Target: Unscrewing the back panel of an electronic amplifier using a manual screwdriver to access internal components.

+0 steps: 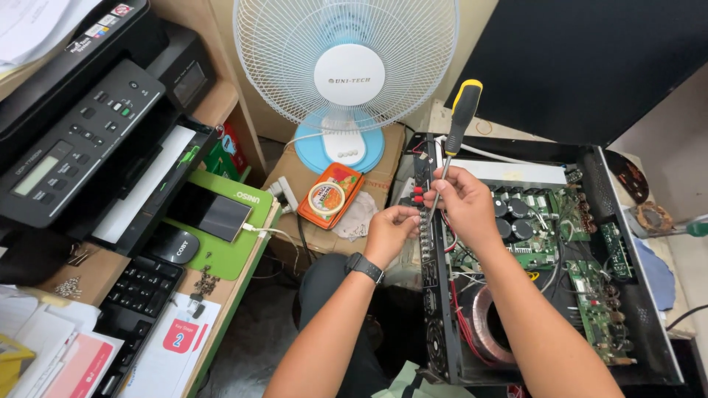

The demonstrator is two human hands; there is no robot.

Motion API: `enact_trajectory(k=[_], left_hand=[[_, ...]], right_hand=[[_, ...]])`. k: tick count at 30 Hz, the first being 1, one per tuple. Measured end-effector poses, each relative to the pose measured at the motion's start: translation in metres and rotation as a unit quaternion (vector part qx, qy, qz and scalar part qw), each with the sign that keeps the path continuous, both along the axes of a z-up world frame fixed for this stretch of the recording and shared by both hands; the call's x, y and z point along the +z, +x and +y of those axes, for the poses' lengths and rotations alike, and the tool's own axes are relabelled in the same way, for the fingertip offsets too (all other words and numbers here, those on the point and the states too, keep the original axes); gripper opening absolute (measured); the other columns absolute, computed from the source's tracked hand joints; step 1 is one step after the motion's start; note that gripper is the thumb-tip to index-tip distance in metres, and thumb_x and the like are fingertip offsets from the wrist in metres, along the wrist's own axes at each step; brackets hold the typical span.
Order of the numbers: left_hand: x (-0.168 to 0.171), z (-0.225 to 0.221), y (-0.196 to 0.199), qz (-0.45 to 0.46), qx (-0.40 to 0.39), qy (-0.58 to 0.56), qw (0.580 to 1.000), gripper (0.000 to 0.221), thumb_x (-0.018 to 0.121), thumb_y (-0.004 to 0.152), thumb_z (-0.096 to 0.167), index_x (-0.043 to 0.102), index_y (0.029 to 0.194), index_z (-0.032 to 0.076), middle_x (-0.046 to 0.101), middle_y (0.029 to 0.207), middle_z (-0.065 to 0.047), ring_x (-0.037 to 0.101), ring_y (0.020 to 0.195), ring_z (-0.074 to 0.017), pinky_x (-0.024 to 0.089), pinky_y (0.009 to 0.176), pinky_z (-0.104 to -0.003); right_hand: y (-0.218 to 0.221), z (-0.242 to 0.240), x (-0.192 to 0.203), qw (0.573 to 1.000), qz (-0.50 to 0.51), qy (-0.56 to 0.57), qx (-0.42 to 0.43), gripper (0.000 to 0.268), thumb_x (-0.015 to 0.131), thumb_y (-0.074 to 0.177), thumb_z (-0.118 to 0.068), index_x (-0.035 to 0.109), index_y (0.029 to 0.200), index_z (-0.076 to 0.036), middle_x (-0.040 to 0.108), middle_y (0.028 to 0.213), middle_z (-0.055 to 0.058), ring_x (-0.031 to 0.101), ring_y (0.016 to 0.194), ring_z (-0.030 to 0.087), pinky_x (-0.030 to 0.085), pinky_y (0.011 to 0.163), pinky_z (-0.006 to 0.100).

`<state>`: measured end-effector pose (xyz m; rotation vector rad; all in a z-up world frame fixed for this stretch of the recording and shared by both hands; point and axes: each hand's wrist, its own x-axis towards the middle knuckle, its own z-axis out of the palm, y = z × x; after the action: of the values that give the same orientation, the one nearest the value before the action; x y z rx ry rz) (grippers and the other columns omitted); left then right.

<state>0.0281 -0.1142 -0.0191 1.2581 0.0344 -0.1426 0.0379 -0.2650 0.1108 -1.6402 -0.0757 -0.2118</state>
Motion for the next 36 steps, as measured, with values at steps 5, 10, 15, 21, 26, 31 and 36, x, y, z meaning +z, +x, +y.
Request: enact_trajectory(k=[5,10,15,21,26,31,36], left_hand=[[0.025,0.013,0.006,-0.036,-0.04,0.101,0.993,0.017,0.078,0.104,-0.002,0.085,0.12,-0.005,0.084,0.1,-0.023,0.086,0.083,-0.0252,0.075,0.071,-0.036],[0.011,0.008,0.01,-0.057,-0.052,0.143,0.987,0.016,0.08,0.103,0.0,0.086,0.117,-0.003,0.084,0.096,-0.019,0.085,0.077,-0.0219,0.073,0.065,-0.034],[0.027,0.019,0.005,-0.117,-0.037,0.222,0.967,0.017,0.08,0.104,0.006,0.089,0.118,0.004,0.088,0.104,-0.018,0.085,0.092,-0.0273,0.071,0.073,-0.041],[0.027,0.015,0.005,-0.123,-0.032,0.228,0.965,0.018,0.077,0.107,0.009,0.088,0.12,0.003,0.087,0.105,-0.019,0.082,0.096,-0.0282,0.07,0.079,-0.043],[0.037,0.015,0.001,-0.139,-0.032,0.245,0.959,0.018,0.074,0.108,0.007,0.085,0.119,0.0,0.085,0.105,-0.024,0.082,0.101,-0.0375,0.069,0.081,-0.047],[0.037,0.013,-0.004,-0.131,-0.02,0.242,0.961,0.018,0.074,0.109,0.008,0.085,0.12,0.0,0.084,0.107,-0.024,0.083,0.103,-0.0389,0.069,0.082,-0.048],[0.04,0.015,-0.002,-0.133,-0.023,0.28,0.951,0.019,0.073,0.111,0.011,0.085,0.122,0.001,0.085,0.109,-0.022,0.085,0.102,-0.0366,0.071,0.083,-0.046]], right_hand=[[-0.001,0.002,0.003,1.0,-0.001,-0.007,-0.001,0.022,0.065,0.117,0.003,0.074,0.136,0.008,0.077,0.107,0.02,0.085,0.09,0.027,0.078,0.081,0.048],[0.0,0.002,0.0,1.0,-0.004,0.001,-0.006,0.022,0.065,0.116,0.002,0.073,0.136,0.008,0.077,0.106,0.019,0.085,0.089,0.027,0.079,0.081,0.047],[0.002,0.002,-0.004,1.0,-0.003,-0.004,-0.016,0.022,0.065,0.117,0.002,0.074,0.136,0.007,0.076,0.105,0.018,0.085,0.088,0.027,0.079,0.079,0.047],[-0.001,0.005,0.003,1.0,-0.01,-0.001,-0.024,0.021,0.064,0.118,0.0,0.072,0.136,0.007,0.076,0.105,0.019,0.085,0.088,0.028,0.079,0.079,0.048],[0.007,0.002,-0.006,0.999,-0.018,-0.02,-0.021,0.022,0.064,0.118,0.0,0.072,0.137,0.008,0.076,0.104,0.02,0.086,0.086,0.03,0.079,0.076,0.048],[0.009,0.004,-0.005,0.999,-0.018,-0.027,-0.012,0.021,0.064,0.119,0.0,0.072,0.137,0.008,0.077,0.104,0.022,0.087,0.087,0.032,0.079,0.074,0.049],[0.011,0.012,-0.007,0.998,-0.041,-0.045,-0.008,0.021,0.061,0.12,0.001,0.071,0.135,0.01,0.077,0.106,0.023,0.087,0.089,0.032,0.08,0.075,0.049]])
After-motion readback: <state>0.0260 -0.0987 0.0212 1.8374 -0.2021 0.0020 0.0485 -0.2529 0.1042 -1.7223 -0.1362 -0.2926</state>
